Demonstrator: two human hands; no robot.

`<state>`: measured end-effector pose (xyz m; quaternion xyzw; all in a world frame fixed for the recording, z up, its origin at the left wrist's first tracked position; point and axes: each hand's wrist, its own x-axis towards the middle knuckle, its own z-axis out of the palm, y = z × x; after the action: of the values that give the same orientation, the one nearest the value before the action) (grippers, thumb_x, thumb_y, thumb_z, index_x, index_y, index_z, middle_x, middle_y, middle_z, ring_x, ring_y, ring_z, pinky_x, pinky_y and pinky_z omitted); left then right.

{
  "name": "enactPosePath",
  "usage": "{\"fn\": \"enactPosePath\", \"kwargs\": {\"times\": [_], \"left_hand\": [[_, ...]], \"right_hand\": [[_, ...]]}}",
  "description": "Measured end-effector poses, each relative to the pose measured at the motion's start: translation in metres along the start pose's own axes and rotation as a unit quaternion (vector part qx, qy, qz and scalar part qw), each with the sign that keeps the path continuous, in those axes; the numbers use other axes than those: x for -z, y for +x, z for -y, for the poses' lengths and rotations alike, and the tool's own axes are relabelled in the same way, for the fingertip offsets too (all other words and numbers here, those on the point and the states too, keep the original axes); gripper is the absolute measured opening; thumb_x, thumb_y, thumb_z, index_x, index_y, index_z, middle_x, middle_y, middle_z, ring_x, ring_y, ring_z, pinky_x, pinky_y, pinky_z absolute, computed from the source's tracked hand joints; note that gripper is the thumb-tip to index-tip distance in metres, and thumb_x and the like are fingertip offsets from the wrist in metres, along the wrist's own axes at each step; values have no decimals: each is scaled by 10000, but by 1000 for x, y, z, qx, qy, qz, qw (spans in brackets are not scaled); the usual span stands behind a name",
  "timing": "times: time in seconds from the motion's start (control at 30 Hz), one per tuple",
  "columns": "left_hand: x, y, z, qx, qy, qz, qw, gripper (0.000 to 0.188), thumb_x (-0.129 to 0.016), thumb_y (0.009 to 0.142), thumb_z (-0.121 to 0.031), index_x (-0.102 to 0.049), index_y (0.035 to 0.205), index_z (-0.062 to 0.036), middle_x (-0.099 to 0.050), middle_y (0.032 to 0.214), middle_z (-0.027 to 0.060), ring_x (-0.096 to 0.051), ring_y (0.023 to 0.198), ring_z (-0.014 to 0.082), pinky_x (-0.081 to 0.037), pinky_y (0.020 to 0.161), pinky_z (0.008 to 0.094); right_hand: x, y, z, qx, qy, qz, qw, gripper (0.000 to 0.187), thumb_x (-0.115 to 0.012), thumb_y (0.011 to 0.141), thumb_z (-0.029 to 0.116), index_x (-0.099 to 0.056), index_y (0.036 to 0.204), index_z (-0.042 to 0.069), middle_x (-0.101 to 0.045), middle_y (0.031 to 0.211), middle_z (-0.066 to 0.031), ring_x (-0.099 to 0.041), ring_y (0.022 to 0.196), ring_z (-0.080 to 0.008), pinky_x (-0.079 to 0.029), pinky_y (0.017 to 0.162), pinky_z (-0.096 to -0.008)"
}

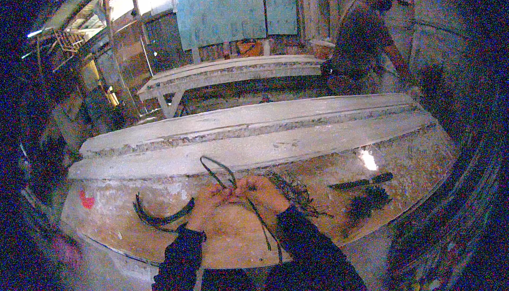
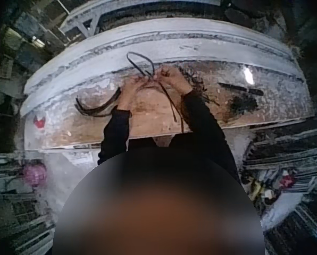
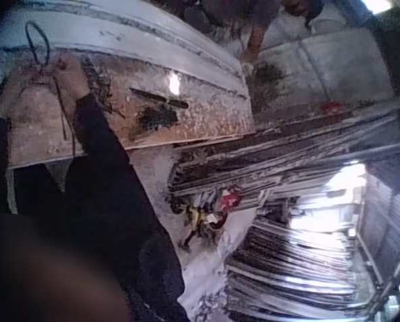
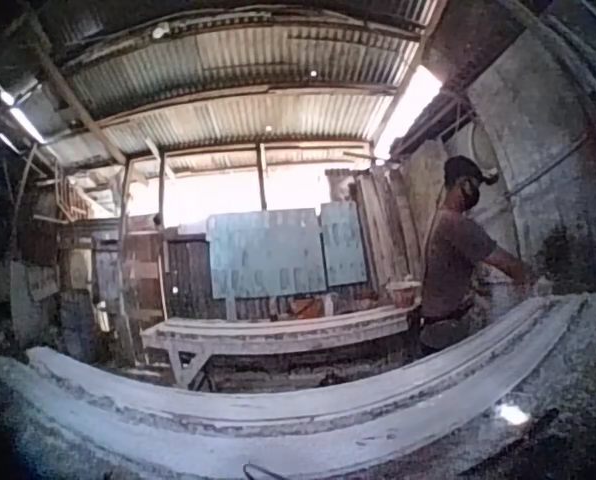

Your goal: The person repeatedly picks up black cable ties, bends them, and places them on the table. Another person wipes a long white object in the background. The task appears to be preparing cable ties for later use.

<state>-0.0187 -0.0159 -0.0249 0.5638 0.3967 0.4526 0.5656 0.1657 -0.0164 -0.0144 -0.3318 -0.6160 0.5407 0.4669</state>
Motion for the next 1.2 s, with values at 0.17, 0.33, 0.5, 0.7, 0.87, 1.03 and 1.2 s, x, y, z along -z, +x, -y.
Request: {"fn": "enactPosePath", "kwargs": {"times": [0.17,0.33,0.5,0.7,0.87,1.03,1.2], "left_hand": [[4,2,10,0,44,8,999,174,-596,816,-182,-608,752,-21,-538,657,-26,-455,610,52,-363,557,200],[1,4,20,-30,12,9,999,195,-602,806,-194,-607,744,-9,-530,637,-22,-449,605,56,-354,557,198],[0,-2,9,-33,200,30,979,195,-577,824,-205,-630,858,-21,-586,715,-15,-485,674,61,-390,601,222],[-6,-7,-7,-67,269,50,959,246,-522,831,-277,-611,860,-49,-599,752,95,-571,706,197,-438,653,317],[-2,-5,-3,-69,275,66,957,250,-516,843,-272,-596,858,-35,-597,761,78,-563,732,185,-431,666,308],[3,-2,13,-85,183,88,975,277,-510,851,-278,-590,850,-12,-603,803,62,-551,787,169,-423,698,289],[4,7,27,-24,145,48,988,241,-561,842,-233,-612,904,-6,-587,772,-3,-511,696,78,-420,636,217]], "right_hand": [[-9,-6,4,-52,56,-20,997,84,-645,760,90,-584,796,45,-571,764,25,-512,727,-62,-407,677,-206],[-5,0,-7,-64,-1,-27,998,84,-647,753,81,-589,793,35,-578,777,18,-522,739,-74,-415,692,-217],[-5,1,-17,-5,31,3,999,99,-663,740,83,-588,773,28,-578,768,3,-522,728,-83,-417,686,-223],[-7,1,-17,-8,-62,-41,997,105,-671,731,94,-589,751,32,-575,775,5,-515,729,-79,-419,679,-221],[-9,0,-14,6,-25,-60,998,146,-688,722,131,-595,775,31,-565,750,18,-507,721,-68,-419,660,-218],[-6,0,-11,-10,-74,-37,997,200,-690,721,144,-603,859,28,-569,777,10,-524,747,-81,-425,673,-228],[-5,2,-20,10,-105,-41,994,143,-623,741,115,-627,859,35,-631,823,-57,-578,767,-154,-451,729,-298]]}}
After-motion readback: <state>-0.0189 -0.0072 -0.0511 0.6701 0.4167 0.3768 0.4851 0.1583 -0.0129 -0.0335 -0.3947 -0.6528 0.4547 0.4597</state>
